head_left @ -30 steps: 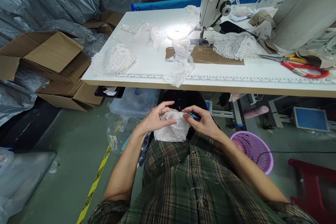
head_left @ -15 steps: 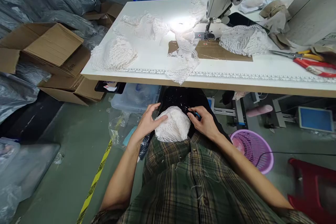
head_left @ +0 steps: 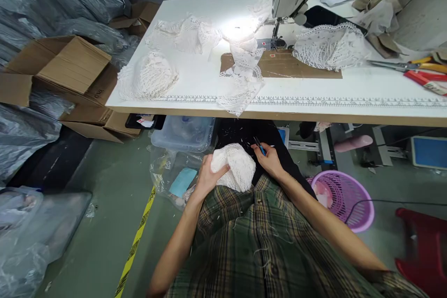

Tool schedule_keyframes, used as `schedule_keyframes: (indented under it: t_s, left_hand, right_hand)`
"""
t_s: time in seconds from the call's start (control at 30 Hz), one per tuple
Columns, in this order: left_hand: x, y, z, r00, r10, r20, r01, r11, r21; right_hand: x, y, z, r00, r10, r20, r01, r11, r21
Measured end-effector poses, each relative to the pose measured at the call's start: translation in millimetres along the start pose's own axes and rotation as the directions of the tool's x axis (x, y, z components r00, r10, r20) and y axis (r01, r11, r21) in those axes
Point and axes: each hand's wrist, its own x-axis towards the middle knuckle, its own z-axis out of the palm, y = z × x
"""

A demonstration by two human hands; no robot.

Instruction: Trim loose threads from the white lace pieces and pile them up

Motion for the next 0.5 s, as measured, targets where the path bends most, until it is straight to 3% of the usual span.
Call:
schedule_keyframes:
  t_s: [0.07, 0.13, 0.23, 0.37, 0.5]
  left_hand:
    - [-3, 8, 3.9, 1.000, 0.001, -0.015, -0.002, 0.998, -0.063]
    - [-6, 18, 3.4, 0.997, -0.083, -0.009, 0.079, 0.979, -0.189]
    - [-5, 33, -12.9, 0.978, -0.203, -0.045, 0.160, 0.873, -0.461]
    - [5, 63, -74.4, 0.942, -0.290, -0.168, 0.116, 0.752, -0.648]
    - [18, 107, -154.9, 0.890, -0.224, -0.396, -0.042, 0.826, -0.563]
  right_hand:
    - [1, 1, 1, 1.000, -0.010, -0.004, 0.010, 1.000, 0.009]
    - [0, -1, 1, 0.999, -0.041, 0.001, 0.041, 0.999, 0.028]
    - [0, 4, 3, 0.998, -0.068, 0.017, 0.067, 0.996, 0.051]
    - [8, 26, 11, 0.997, -0.019, 0.080, 0.014, 0.998, 0.054]
    - [22, 49, 15, 0.987, 0.082, 0.138, -0.087, 0.996, 0.035]
